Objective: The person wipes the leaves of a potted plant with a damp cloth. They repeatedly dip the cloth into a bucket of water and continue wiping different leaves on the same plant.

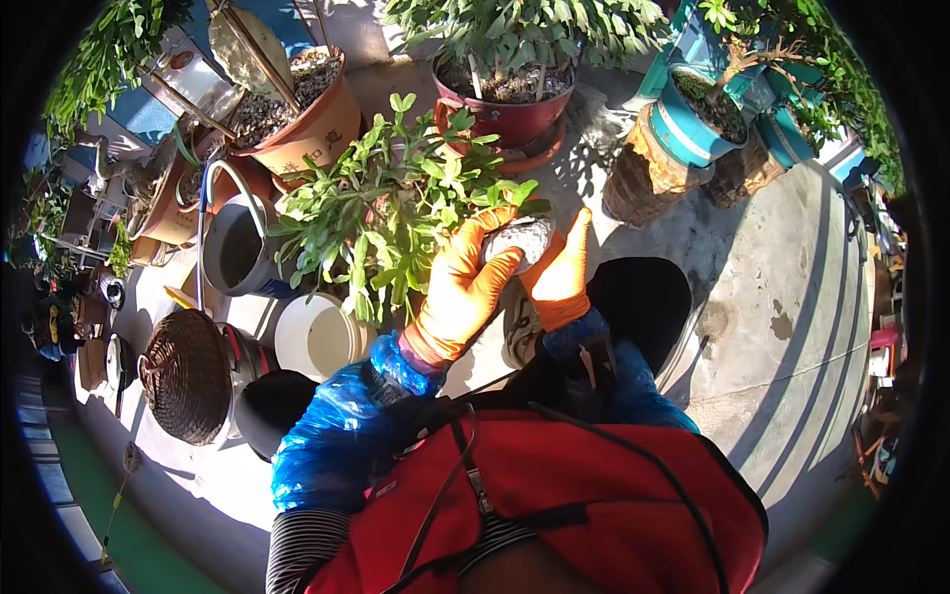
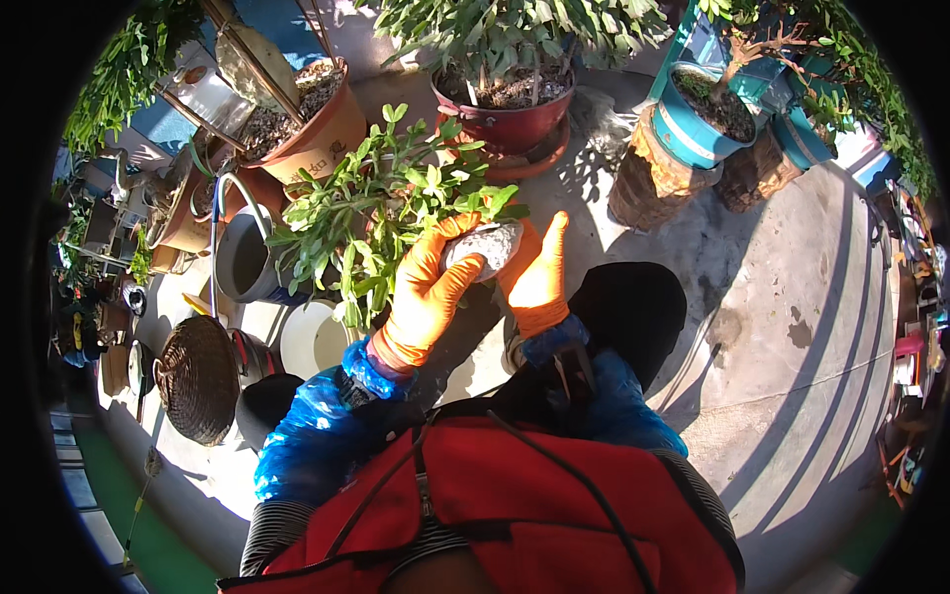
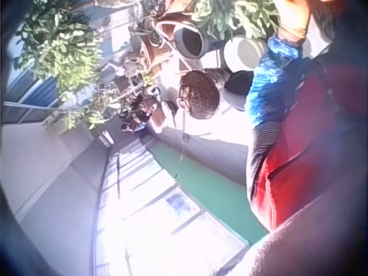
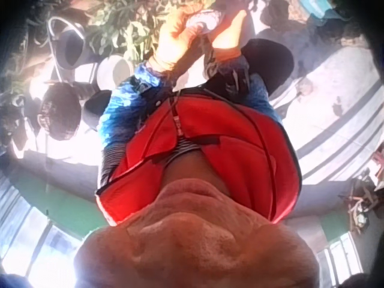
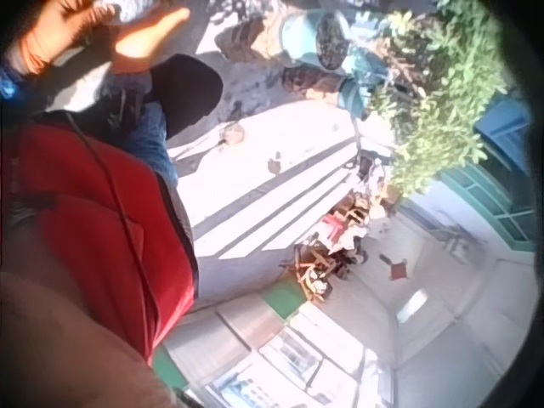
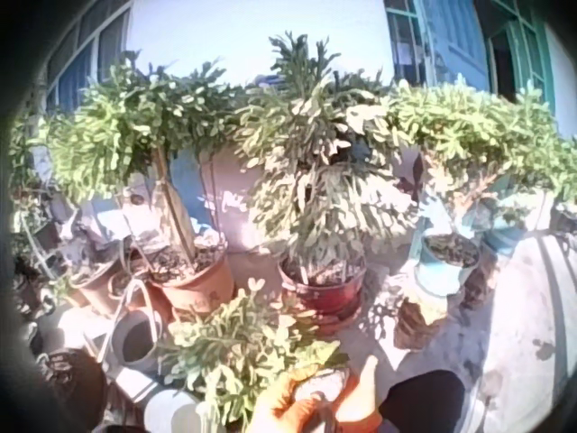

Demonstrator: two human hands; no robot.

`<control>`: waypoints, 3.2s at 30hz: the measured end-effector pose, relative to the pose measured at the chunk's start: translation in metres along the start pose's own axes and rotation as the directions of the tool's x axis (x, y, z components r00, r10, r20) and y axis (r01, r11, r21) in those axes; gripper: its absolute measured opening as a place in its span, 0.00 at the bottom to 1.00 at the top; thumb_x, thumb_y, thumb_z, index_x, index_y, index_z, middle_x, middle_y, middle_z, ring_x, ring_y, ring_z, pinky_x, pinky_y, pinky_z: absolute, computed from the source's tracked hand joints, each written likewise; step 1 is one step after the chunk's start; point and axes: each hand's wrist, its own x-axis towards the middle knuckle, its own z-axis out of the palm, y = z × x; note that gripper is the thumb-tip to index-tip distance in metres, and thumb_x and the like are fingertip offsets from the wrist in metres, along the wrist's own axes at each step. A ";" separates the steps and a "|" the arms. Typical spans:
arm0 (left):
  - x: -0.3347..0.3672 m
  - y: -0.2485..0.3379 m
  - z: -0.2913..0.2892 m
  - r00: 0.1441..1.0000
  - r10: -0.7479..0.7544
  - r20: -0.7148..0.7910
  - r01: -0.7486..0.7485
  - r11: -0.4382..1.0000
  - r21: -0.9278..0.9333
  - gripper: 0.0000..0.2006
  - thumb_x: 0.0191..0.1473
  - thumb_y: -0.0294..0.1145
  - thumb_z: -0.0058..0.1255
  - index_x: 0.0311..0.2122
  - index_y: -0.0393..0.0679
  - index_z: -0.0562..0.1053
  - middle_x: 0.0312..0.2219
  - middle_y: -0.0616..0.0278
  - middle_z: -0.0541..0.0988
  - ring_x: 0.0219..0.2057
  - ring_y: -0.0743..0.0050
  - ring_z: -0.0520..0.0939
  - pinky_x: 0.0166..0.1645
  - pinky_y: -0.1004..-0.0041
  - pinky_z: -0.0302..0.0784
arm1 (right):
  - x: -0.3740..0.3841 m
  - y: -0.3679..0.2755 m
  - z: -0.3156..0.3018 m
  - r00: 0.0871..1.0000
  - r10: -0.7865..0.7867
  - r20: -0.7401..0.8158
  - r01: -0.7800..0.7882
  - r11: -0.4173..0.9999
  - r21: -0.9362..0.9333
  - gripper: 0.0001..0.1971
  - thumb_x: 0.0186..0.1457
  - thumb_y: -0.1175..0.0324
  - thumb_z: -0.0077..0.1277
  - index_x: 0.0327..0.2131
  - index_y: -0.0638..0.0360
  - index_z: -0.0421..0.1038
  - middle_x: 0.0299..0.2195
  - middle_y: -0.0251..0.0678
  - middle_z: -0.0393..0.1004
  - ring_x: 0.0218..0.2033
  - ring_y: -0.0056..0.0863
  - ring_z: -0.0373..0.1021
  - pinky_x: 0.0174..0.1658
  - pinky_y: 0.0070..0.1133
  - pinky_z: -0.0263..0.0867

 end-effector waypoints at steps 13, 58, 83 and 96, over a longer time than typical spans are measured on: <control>-0.069 0.011 -0.249 0.471 -0.320 -0.822 -0.071 0.915 -0.397 0.14 0.71 0.35 0.50 0.53 0.35 0.74 0.45 0.54 0.80 0.45 0.56 0.83 0.53 0.58 0.82 | 0.014 0.006 -0.037 0.775 -0.241 -0.584 0.100 0.959 -0.264 0.40 0.63 0.27 0.46 0.61 0.54 0.68 0.58 0.33 0.72 0.56 0.29 0.68 0.61 0.31 0.62; -0.028 0.026 -0.143 0.921 -0.235 -0.310 0.235 0.971 -0.037 0.23 0.57 0.15 0.58 0.58 0.36 0.73 0.51 0.62 0.79 0.51 0.75 0.79 0.58 0.74 0.74 | 0.072 -0.021 0.075 0.900 0.387 -0.201 -0.351 0.372 -0.859 0.18 0.61 0.69 0.59 0.53 0.65 0.76 0.35 0.25 0.79 0.33 0.13 0.72 0.37 0.14 0.69; 0.059 -0.017 -0.143 0.982 -0.115 -0.147 0.175 0.839 0.515 0.26 0.52 0.23 0.63 0.58 0.36 0.74 0.43 0.59 0.84 0.43 0.76 0.83 0.51 0.74 0.79 | 0.081 -0.021 0.061 0.805 0.536 -0.254 -0.516 0.421 -0.746 0.04 0.64 0.70 0.55 0.36 0.60 0.75 0.28 0.21 0.70 0.27 0.10 0.62 0.31 0.13 0.59; 0.057 -0.028 -0.125 0.974 0.163 -0.158 -0.004 0.706 0.708 0.19 0.50 0.30 0.66 0.49 0.44 0.77 0.41 0.49 0.82 0.41 0.46 0.85 0.45 0.60 0.82 | 0.086 -0.011 0.045 0.705 0.676 -0.213 -0.687 0.577 -0.442 0.11 0.66 0.70 0.53 0.51 0.57 0.72 0.36 0.27 0.77 0.33 0.14 0.70 0.39 0.17 0.70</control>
